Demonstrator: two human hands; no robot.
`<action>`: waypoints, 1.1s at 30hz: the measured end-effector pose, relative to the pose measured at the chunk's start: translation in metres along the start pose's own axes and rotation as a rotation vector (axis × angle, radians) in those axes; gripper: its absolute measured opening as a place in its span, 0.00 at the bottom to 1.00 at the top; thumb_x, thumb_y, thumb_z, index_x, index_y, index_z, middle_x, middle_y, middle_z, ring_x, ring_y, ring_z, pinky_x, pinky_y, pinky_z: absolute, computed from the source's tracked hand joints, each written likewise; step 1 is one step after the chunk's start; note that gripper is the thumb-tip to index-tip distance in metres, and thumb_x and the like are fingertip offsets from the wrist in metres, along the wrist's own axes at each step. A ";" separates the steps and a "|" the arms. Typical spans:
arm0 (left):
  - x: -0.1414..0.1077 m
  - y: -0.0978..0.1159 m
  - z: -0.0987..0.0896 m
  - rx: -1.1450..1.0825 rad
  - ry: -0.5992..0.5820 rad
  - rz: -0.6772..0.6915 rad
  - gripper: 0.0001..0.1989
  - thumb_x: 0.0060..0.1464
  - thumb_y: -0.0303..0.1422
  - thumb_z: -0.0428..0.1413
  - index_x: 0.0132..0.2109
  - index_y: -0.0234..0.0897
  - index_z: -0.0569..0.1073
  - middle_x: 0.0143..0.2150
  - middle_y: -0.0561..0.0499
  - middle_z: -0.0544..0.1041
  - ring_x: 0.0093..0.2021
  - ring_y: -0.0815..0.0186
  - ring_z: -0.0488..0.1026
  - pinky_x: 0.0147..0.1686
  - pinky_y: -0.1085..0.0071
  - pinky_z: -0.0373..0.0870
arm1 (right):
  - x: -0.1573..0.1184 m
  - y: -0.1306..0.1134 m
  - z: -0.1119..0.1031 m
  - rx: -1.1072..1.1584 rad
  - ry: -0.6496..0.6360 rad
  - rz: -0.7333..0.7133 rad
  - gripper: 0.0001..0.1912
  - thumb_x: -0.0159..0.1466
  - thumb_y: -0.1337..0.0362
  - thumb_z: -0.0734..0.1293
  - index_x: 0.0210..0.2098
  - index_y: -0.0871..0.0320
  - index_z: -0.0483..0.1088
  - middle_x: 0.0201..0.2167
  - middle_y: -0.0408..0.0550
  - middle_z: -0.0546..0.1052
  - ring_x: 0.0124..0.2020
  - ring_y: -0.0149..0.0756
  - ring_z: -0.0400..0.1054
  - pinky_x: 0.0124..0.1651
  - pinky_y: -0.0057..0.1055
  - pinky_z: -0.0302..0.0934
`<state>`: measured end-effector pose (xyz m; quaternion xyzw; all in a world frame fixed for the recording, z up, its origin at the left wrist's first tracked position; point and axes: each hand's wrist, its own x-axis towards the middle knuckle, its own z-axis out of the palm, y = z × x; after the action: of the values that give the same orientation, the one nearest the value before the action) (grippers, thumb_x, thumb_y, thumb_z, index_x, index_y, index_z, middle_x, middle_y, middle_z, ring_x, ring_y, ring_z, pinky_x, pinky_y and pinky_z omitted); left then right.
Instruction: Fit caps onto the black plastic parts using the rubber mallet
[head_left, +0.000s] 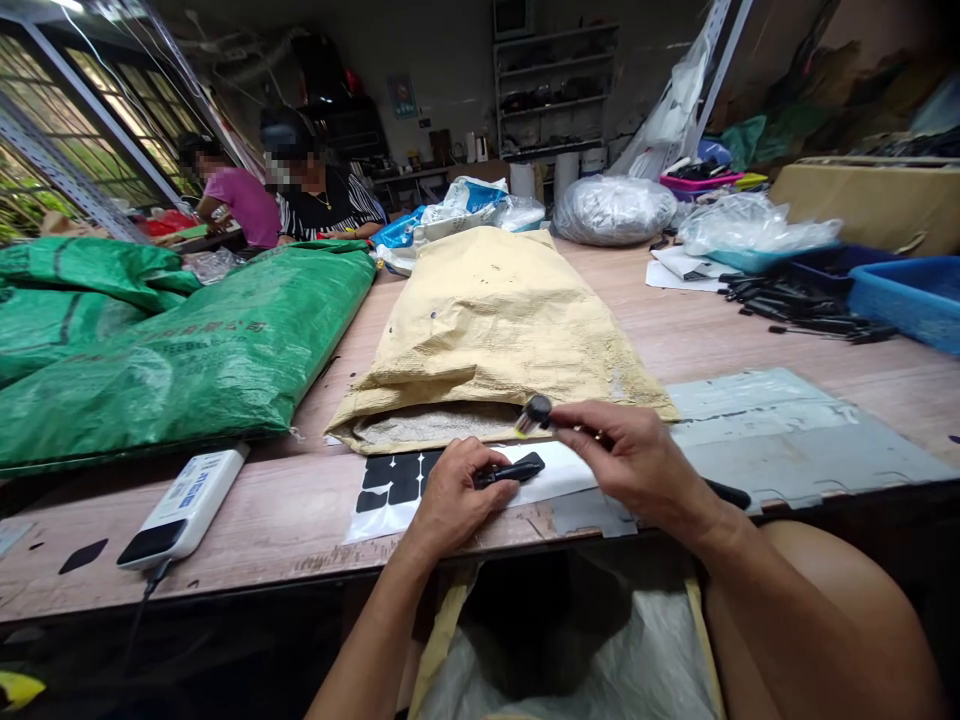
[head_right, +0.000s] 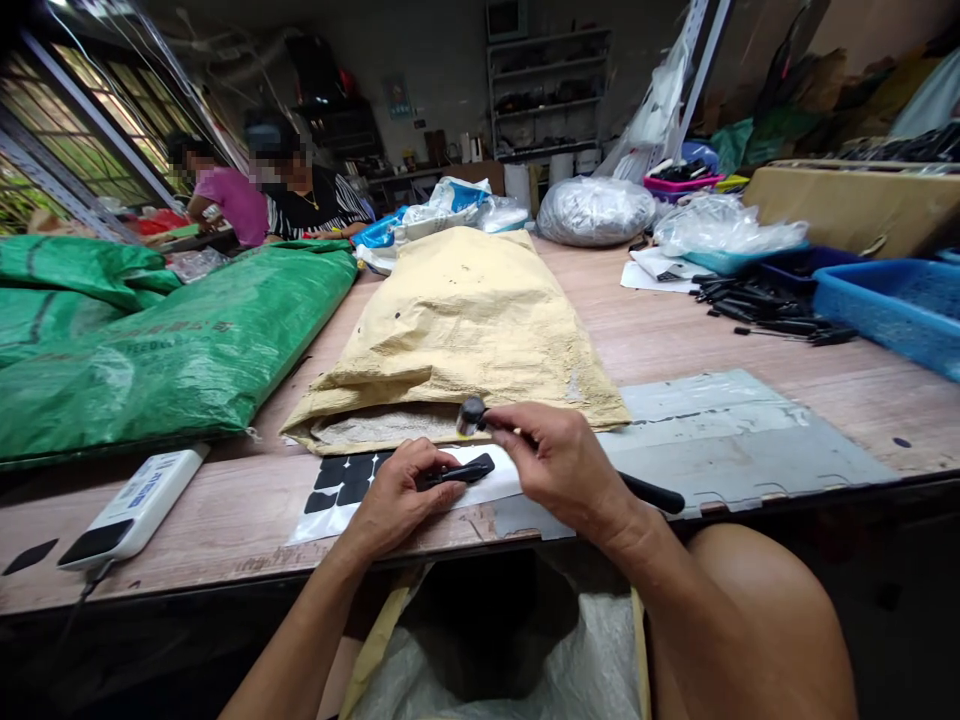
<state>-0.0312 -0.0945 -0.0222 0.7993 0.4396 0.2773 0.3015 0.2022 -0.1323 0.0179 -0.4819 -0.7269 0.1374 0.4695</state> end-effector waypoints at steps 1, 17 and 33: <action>0.000 -0.002 0.000 -0.004 0.000 0.004 0.07 0.53 0.33 0.65 0.42 0.41 0.81 0.35 0.52 0.75 0.42 0.61 0.69 0.43 0.66 0.62 | -0.002 -0.003 0.004 0.008 -0.038 -0.026 0.11 0.66 0.67 0.67 0.46 0.55 0.78 0.43 0.47 0.83 0.44 0.37 0.77 0.48 0.32 0.70; 0.001 0.001 -0.001 -0.027 0.003 -0.013 0.07 0.52 0.31 0.65 0.40 0.42 0.82 0.35 0.52 0.74 0.42 0.61 0.69 0.44 0.66 0.62 | -0.009 0.005 0.007 -0.069 -0.111 -0.056 0.12 0.66 0.68 0.66 0.47 0.54 0.78 0.42 0.47 0.83 0.43 0.34 0.77 0.46 0.29 0.68; 0.003 -0.003 -0.005 -0.033 -0.052 -0.010 0.20 0.68 0.42 0.49 0.31 0.38 0.74 0.32 0.51 0.70 0.39 0.62 0.67 0.42 0.66 0.60 | 0.001 0.057 -0.014 -0.526 0.191 0.281 0.11 0.61 0.68 0.69 0.42 0.50 0.78 0.42 0.42 0.82 0.44 0.42 0.76 0.45 0.36 0.65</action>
<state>-0.0350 -0.0896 -0.0200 0.7989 0.4310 0.2623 0.3274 0.2459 -0.1067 -0.0114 -0.6933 -0.6164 -0.0379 0.3713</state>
